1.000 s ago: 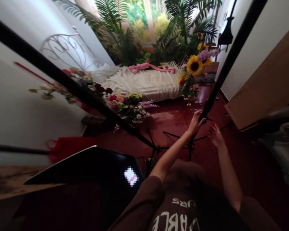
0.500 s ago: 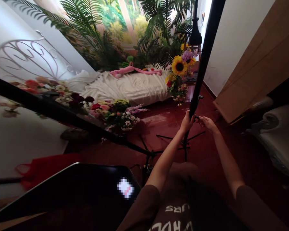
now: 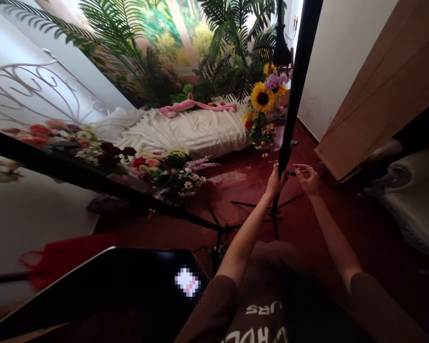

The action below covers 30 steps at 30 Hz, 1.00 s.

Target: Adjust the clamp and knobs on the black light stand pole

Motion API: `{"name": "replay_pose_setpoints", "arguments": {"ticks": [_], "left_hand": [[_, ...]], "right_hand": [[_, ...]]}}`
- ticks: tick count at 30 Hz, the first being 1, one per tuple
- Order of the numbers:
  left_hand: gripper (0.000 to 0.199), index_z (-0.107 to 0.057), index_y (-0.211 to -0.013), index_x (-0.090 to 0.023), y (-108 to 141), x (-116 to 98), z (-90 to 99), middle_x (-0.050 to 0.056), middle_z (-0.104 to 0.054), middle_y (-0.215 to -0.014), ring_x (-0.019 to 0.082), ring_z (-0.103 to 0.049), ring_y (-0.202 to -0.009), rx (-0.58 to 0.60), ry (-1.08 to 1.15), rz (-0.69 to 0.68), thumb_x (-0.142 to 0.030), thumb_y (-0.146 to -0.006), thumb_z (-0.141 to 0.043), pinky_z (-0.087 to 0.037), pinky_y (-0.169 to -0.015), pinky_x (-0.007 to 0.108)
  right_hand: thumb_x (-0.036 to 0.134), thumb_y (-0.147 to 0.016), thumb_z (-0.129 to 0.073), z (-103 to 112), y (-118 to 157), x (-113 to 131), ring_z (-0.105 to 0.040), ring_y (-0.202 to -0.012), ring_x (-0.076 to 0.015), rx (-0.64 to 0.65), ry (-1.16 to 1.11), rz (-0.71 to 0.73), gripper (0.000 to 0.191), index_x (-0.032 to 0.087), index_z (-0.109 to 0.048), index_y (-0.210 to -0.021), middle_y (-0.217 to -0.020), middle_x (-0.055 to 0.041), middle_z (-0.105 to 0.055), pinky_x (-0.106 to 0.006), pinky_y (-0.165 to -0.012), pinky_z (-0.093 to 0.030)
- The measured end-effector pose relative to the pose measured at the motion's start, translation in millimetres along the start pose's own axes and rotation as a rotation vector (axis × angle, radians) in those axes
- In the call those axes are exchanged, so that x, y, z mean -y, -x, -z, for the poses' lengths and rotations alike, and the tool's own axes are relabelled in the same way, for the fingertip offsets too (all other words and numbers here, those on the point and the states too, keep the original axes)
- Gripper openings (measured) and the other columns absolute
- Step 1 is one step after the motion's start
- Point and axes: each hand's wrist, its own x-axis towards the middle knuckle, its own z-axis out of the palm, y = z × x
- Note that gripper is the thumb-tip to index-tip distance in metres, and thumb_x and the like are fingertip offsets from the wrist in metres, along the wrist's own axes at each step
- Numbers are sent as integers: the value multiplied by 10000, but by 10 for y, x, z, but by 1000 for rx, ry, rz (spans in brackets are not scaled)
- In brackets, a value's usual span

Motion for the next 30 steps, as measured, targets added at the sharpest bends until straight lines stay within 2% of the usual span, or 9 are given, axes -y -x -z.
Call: {"name": "replay_pose_setpoints", "arguments": {"ticks": [2,7,10,14,19,25,27,30], "left_hand": [[353,-432,-1192,-200,-8,34,-9,78,-641,-975,148,-634,-800,7,27,-8,-428,-923,-449,-479,-709,260],[381,-440,-1225,-169,-12,97,-21,110,-653,-1011,179,-652,-858,24,58,14,-421,-941,-410,-497,-752,298],[404,-424,-1255,-169,-2,56,6,91,-658,-955,165,-646,-778,44,45,57,-422,-940,-423,-489,-714,283],[372,-414,-1234,-179,10,-42,51,40,-640,-861,118,-602,-644,88,58,68,-413,-945,-416,-464,-643,244],[350,-435,-1212,-186,24,-76,41,27,-637,-831,113,-597,-640,35,56,55,-407,-942,-426,-454,-634,234],[352,-444,-1205,-186,32,-46,25,34,-646,-861,98,-594,-629,31,93,60,-415,-939,-428,-455,-629,222],[349,-449,-1200,-187,32,-37,25,35,-648,-867,98,-598,-636,21,85,58,-417,-937,-434,-454,-632,220],[334,-459,-1194,-199,31,-21,20,34,-652,-868,103,-606,-659,12,76,57,-412,-939,-437,-458,-641,219]], "right_hand": [[436,-797,-643,-130,-22,91,-630,-1013,-238,27,60,24,322,221,-702,-1030,-1055,-90,-710,-397,-939,-466],[555,-795,-628,-394,-96,268,-669,-957,-273,20,107,-16,407,201,-709,-980,-1002,-118,-726,-406,-890,-499],[566,-803,-622,-369,-196,450,-688,-911,-266,8,59,-20,390,219,-714,-954,-951,-96,-744,-374,-825,-527],[567,-825,-604,-223,-474,755,-688,-934,-244,2,9,76,418,202,-705,-1003,-947,-81,-739,-347,-800,-542],[573,-823,-608,-146,-761,951,-681,-946,-203,-15,-42,187,450,179,-690,-1024,-952,-61,-727,-312,-818,-550],[578,-835,-587,-162,-679,883,-677,-958,-184,-36,-64,158,469,198,-669,-1097,-996,-46,-716,-299,-852,-538],[578,-854,-561,-125,-583,740,-677,-946,-180,-49,-44,149,448,213,-676,-1087,-1002,-42,-719,-304,-857,-534],[572,-899,-493,-25,-363,407,-677,-908,-187,40,77,107,415,232,-706,-1006,-990,-51,-728,-320,-847,-526]]}}
